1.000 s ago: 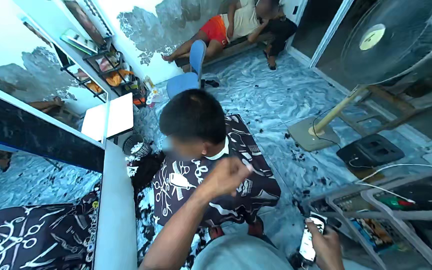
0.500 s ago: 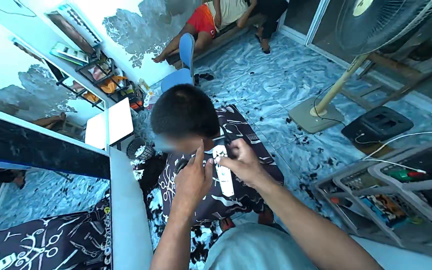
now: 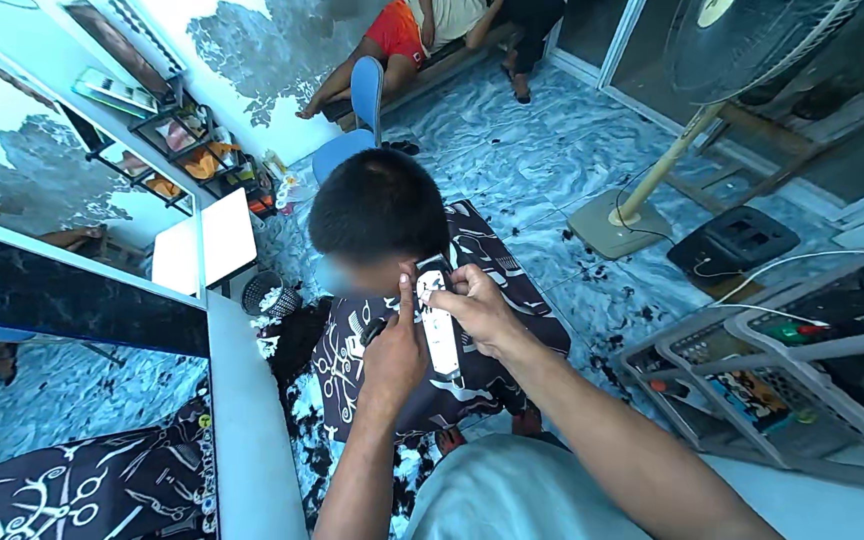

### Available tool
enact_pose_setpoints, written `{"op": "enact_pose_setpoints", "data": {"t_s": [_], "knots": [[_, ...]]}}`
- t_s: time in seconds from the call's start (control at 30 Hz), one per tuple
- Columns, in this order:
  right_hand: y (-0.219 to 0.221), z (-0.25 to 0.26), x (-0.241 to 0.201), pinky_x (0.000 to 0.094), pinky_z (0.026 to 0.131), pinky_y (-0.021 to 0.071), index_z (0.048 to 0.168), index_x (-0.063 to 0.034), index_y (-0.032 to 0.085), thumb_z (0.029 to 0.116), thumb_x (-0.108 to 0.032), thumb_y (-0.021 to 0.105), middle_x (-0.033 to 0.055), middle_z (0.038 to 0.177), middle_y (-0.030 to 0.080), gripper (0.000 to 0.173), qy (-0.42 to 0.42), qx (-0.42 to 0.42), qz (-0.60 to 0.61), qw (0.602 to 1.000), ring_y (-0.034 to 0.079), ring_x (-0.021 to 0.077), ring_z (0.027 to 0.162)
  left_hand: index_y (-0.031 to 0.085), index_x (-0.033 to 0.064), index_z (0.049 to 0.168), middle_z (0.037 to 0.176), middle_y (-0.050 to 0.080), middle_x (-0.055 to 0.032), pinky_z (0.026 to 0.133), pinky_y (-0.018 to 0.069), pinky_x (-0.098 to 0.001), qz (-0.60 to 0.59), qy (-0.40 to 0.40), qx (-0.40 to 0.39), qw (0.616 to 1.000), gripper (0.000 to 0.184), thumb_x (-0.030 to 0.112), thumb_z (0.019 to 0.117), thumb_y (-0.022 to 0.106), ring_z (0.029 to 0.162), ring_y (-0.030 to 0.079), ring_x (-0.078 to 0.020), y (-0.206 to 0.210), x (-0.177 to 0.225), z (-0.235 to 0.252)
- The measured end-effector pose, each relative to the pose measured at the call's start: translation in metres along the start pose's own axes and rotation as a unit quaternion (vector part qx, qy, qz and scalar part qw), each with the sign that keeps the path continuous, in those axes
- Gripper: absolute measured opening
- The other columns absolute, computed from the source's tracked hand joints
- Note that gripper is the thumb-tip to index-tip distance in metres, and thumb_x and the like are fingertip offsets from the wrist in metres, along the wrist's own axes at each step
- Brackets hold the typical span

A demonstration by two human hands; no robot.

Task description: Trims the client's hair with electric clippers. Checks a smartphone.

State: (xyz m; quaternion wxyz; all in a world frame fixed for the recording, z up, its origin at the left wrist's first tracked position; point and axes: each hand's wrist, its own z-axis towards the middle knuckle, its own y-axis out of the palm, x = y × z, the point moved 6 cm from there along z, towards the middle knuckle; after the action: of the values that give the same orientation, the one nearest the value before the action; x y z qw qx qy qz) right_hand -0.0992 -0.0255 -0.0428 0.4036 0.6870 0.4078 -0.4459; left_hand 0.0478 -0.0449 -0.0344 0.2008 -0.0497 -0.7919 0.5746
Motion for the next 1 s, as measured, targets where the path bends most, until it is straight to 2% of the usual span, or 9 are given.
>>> {"op": "enact_pose_setpoints", "data": {"t_s": [0.3,0.47,0.57,0.73,0.8,0.9,1.0], "knots": [[0.0045,-0.003,-0.0046,0.0408,0.07,0.0613,0.118,-0.0011,0.052,0.085,-0.017,0.083,0.0136,0.084,0.066,0.048,0.018,0.015,0.038,0.999,0.069,0.0233,0.075,0.001,0.0288,0.167,0.13,0.066,-0.0153,0.084,0.0567,-0.0573,0.008,-0.007,-0.028,1.0,0.075,0.031,0.1056,0.045,0.1,0.071,-0.0364,0.0003,0.0023,0.0032],[0.0039,-0.0032,-0.0024,0.0407,0.069,0.0611,0.115,-0.0016,0.052,0.0852,-0.017,0.083,0.0138,0.083,0.066,0.045,0.024,0.024,0.038,0.999,0.069,0.0233,0.073,-0.001,0.0295,0.167,0.127,0.068,-0.0143,0.083,0.0568,-0.0574,0.003,0.001,-0.017,1.0,0.079,0.032,0.1035,0.046,0.098,0.072,-0.0353,0.0014,0.0002,0.0053],[0.0054,-0.0016,-0.0055,0.041,0.069,0.0612,0.118,-0.0018,0.052,0.0857,-0.019,0.082,0.0144,0.086,0.066,0.048,0.021,0.02,0.055,0.998,0.069,0.0235,0.074,0.004,0.0256,0.167,0.129,0.067,-0.0149,0.085,0.0563,-0.0572,0.009,-0.002,-0.029,1.0,0.075,0.03,0.1044,0.045,0.1,0.071,-0.0359,0.0006,0.0012,0.0046],[0.0036,-0.0021,-0.0045,0.0408,0.069,0.0604,0.114,-0.0015,0.052,0.0846,-0.019,0.083,0.0135,0.082,0.063,0.047,0.029,0.021,0.036,0.999,0.067,0.0228,0.072,0.0,0.0284,0.167,0.128,0.067,-0.0145,0.082,0.0571,-0.0571,0.01,-0.003,-0.029,1.0,0.081,0.034,0.1022,0.049,0.097,0.072,-0.0353,0.0028,-0.0005,0.0074],[0.006,-0.0016,-0.0088,0.0402,0.068,0.0604,0.116,-0.0017,0.053,0.0847,-0.018,0.083,0.0132,0.083,0.063,0.046,0.019,0.016,0.036,0.999,0.067,0.0224,0.072,0.003,0.025,0.167,0.132,0.065,-0.0152,0.085,0.0564,-0.058,0.014,-0.007,-0.043,0.999,0.083,0.031,0.101,0.053,0.1,0.071,-0.0365,0.0021,0.001,0.0073],[0.0057,-0.0009,-0.0098,0.0409,0.069,0.061,0.118,-0.0024,0.053,0.0841,-0.019,0.083,0.0141,0.087,0.067,0.049,0.008,0.017,0.007,1.0,0.069,0.0232,0.075,0.007,0.0234,0.167,0.13,0.066,-0.0149,0.084,0.0566,-0.0581,0.016,-0.013,-0.049,0.999,0.084,0.031,0.0987,0.056,0.101,0.071,-0.0363,0.0033,0.0012,0.007],[0.0022,0.0012,-0.0092,0.0408,0.07,0.061,0.115,-0.0023,0.053,0.0821,-0.019,0.084,0.0138,0.086,0.067,0.048,0.005,0.024,-0.007,1.0,0.069,0.0233,0.075,0.001,0.024,0.167,0.128,0.067,-0.015,0.082,0.0573,-0.0575,0.011,-0.004,-0.038,0.999,0.087,0.034,0.0991,0.054,0.098,0.072,-0.0359,0.0024,0.0031,0.009]]}}
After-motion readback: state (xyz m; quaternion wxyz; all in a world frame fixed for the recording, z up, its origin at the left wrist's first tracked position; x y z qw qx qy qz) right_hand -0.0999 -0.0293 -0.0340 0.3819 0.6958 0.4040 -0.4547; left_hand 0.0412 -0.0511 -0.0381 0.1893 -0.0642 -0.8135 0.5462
